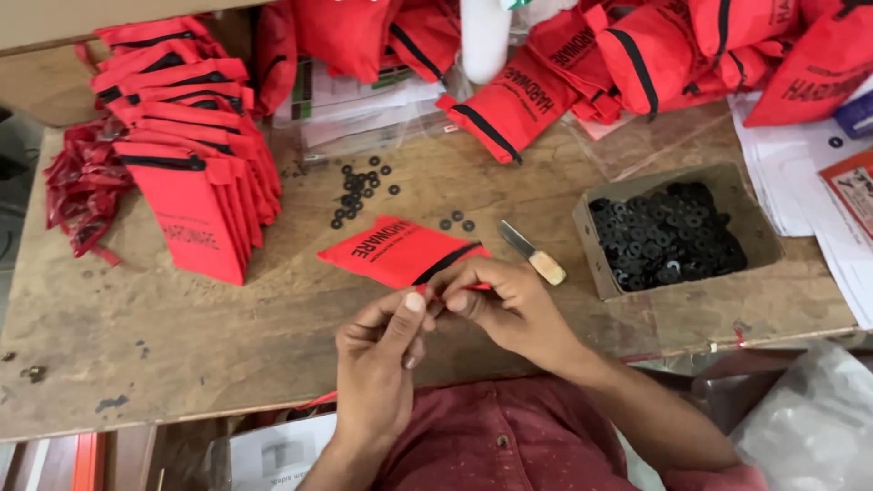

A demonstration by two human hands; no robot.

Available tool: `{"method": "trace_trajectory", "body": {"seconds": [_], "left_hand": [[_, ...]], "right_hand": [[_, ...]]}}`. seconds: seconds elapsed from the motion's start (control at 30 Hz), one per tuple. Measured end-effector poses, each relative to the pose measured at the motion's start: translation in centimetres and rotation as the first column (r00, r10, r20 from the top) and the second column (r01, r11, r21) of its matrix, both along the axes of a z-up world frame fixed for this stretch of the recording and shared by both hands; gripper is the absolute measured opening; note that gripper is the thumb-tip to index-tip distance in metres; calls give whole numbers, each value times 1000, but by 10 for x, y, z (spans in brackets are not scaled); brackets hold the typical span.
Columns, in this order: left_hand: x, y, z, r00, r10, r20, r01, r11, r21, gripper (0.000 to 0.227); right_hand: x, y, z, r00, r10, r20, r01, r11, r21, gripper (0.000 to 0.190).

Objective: Tying red ribbon around black hardware bags on a factory workbench.

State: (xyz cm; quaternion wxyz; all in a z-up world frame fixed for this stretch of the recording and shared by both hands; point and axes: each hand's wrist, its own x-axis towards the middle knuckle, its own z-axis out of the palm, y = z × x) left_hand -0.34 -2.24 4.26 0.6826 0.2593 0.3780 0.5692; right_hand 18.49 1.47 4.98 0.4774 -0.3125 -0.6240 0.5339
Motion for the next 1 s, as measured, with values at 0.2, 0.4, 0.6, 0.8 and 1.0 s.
{"method": "trace_trajectory", "body": {"seconds": [0.2,0.4,0.6,0.8,1.0], "left_hand": [[1,-25,55,777,246,-580,48,894,445,21],[-26,-20,59,861,99,-500,126,909,397,20],[-39,-13,50,878,-20,-478,234,889,394,18],[-45,-13,40,883,-211,-420,386,834,393,24],[-35,-12,68,911,-263,-317,333,922,195,18]], "right_hand": [[-5,-32,47,950,-227,213,100,870,482,21],[-7,-38,92,910,-335,244,-1,587,810,32],[-5,-33,126,883,-298,364,-158,540,827,22],[0,-18,132,854,-190,484,-309,564,766,13],[2,7,106,916,93,390,-305,794,526,20]]}}
